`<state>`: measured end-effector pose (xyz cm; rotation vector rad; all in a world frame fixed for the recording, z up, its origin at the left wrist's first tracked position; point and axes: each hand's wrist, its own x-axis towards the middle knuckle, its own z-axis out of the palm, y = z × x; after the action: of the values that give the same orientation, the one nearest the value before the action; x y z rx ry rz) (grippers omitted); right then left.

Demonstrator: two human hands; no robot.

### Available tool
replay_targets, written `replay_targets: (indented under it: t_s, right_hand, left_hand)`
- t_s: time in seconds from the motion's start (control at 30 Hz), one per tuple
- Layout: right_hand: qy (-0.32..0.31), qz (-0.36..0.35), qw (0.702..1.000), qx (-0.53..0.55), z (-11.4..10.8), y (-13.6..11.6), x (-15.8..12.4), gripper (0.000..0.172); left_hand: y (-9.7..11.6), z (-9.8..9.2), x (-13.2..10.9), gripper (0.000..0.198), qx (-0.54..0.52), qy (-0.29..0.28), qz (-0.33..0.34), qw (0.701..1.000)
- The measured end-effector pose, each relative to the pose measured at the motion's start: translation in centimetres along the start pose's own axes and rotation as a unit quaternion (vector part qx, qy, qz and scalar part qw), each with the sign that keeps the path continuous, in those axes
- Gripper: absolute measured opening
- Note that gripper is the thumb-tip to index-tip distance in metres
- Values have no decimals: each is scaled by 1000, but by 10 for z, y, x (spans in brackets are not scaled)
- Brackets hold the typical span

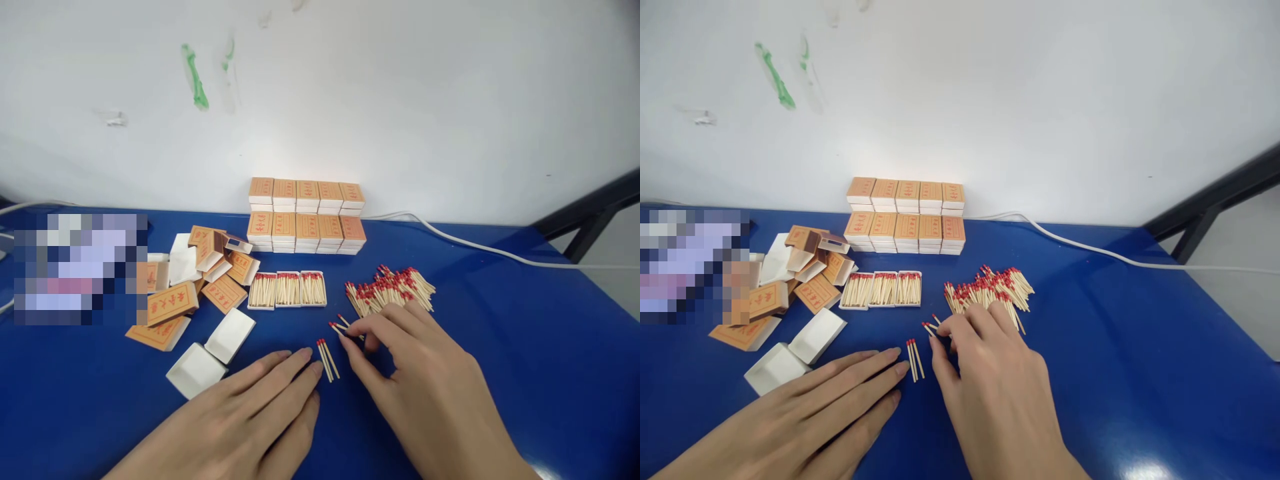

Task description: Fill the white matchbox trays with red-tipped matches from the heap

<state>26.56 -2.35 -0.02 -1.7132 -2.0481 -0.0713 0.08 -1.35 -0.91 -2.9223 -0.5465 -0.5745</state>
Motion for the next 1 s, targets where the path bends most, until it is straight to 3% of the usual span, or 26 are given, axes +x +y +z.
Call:
replay_targets:
  t_s: [0.3,0.53,0.73,1.0]
  right_hand:
    - [-56,7,995,82,0,-3,-4,25]
    - [-78,5,993,86,-4,-7,-6,24]
    - [-12,7,999,34,-3,0,1,14]
    - [-20,-27,999,-2,4,1,1,13]
  left_hand:
    - [9,13,-5,37,-5,-4,-25,1000]
    - [7,10,-4,36,-9,-4,-8,1000]
    - [3,5,1,38,-1,-6,-2,1000]
    - [7,9,3,36,8,4,-30,1000]
